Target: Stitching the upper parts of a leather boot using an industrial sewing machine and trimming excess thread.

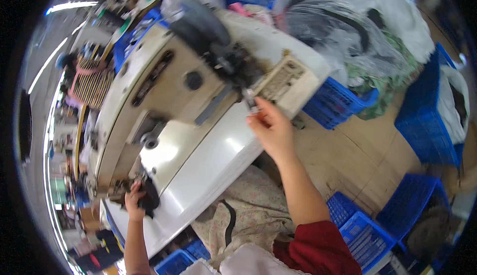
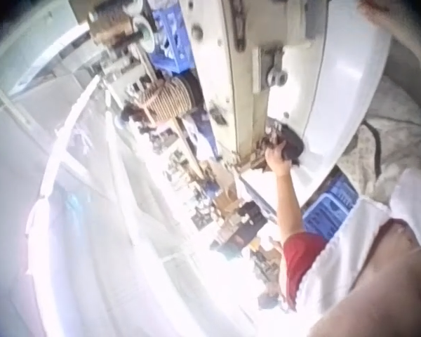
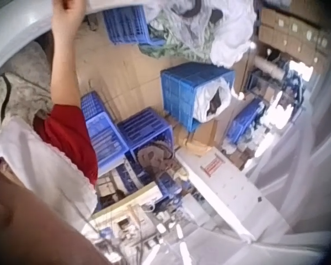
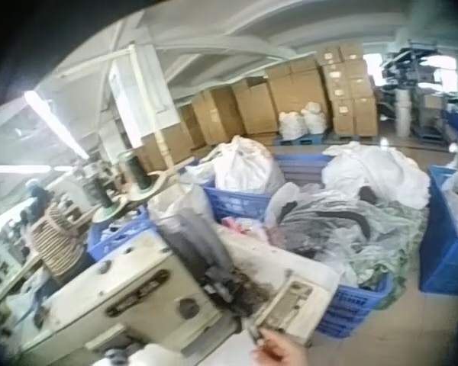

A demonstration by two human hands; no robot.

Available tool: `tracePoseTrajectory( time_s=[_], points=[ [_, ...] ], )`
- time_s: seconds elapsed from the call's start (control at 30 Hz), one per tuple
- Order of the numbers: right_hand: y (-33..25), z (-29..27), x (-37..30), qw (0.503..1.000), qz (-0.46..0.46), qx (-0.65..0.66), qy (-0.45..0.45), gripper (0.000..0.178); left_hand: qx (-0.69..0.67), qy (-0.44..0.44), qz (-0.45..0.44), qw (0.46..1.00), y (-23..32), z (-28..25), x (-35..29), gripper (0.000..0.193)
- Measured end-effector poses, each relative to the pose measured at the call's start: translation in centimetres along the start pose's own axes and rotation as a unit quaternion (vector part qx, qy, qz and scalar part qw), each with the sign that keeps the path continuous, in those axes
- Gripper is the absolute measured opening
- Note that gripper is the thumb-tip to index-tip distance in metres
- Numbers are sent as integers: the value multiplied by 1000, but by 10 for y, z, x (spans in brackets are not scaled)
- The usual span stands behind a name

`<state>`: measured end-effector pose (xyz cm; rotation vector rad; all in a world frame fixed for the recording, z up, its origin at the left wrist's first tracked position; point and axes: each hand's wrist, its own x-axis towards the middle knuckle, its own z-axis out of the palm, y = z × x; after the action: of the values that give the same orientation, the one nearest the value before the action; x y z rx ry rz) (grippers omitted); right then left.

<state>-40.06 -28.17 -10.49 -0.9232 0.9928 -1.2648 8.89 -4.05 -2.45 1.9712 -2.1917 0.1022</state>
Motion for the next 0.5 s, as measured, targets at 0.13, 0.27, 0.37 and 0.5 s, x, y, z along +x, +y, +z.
tracePoseTrajectory(
  time_s=[0.13,0.27,0.37,0.5],
  points=[
    [-5,19,-12,996,-83,-37,2,43,-10,34,53,998,3,4,20,28],
    [-30,105,-76,973,-74,9,-220,40,-9,-37,-21,999,-2,6,17,38],
    [-33,190,-125,875,-130,-88,-459,41,-3,-18,-32,999,7,-4,5,37],
    [0,279,-169,849,-269,-131,-435,53,-31,12,-31,999,7,3,6,36]
  ],
)
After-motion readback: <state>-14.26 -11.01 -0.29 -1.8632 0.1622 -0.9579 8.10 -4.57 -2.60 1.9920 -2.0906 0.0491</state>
